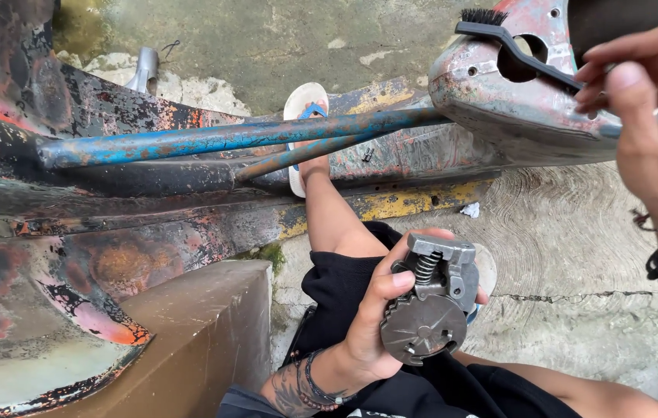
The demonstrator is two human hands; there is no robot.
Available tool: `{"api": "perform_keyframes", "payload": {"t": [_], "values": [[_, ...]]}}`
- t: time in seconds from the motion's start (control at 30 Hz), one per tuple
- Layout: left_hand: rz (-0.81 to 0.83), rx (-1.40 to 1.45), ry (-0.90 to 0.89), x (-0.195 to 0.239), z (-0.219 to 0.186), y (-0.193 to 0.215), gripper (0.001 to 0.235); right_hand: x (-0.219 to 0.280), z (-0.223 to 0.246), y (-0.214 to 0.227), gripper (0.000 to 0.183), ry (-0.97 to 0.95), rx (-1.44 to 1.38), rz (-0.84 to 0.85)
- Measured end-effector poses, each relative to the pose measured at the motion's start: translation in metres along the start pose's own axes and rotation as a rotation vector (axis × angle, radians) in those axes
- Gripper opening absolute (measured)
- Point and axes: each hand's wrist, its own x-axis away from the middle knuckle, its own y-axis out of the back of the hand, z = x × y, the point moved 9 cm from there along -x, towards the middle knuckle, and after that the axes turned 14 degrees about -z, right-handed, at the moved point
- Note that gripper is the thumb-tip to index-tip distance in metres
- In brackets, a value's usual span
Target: The person uses a screwdriver to adjust a small metal mechanical component held in the left hand. The person repeatedly inserts and turns the screwdriver into a screw on the component while seated on a concrete step next to a rusty metal frame.
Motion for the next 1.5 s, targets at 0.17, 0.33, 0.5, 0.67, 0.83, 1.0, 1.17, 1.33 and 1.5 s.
{"api": "perform_keyframes", "payload": {"t": [0.17, 0.33, 0.5, 0.67, 0.83, 1.0, 1.17, 1.33, 1.5], "values": [[0.004, 0.014, -0.001, 0.002, 0.000, -0.002, 0.057, 0.013, -0.003, -0.027, 0.015, -0.075, 0.028, 0.081], [-0.014, 0.070, 0.064, 0.001, 0.004, -0.002, 0.055, 0.016, -0.020, -0.031, 0.018, -0.102, -0.019, 0.059], [-0.006, 0.014, 0.001, 0.002, -0.003, -0.008, 0.055, 0.004, -0.012, -0.029, 0.018, -0.037, -0.018, 0.012], [-0.007, 0.019, -0.008, 0.003, -0.003, -0.008, 0.056, -0.007, -0.029, -0.033, 0.013, 0.032, 0.093, -0.057], [0.000, 0.005, -0.018, 0.004, -0.005, -0.010, 0.056, -0.014, -0.027, -0.039, 0.014, 0.091, 0.123, -0.043], [-0.016, 0.033, 0.009, 0.003, -0.003, -0.005, 0.056, -0.015, -0.048, -0.037, 0.024, -0.049, 0.052, 0.016], [-0.009, 0.034, 0.024, 0.004, -0.002, -0.005, 0.057, -0.005, -0.056, -0.034, 0.024, -0.052, -0.042, -0.076], [-0.015, 0.031, 0.027, 0.003, 0.000, -0.005, 0.057, -0.007, -0.058, -0.034, 0.026, -0.045, -0.066, -0.128], [-0.029, 0.028, 0.032, 0.003, -0.001, -0.003, 0.058, -0.003, -0.064, -0.028, 0.026, -0.039, -0.113, -0.177]]}}
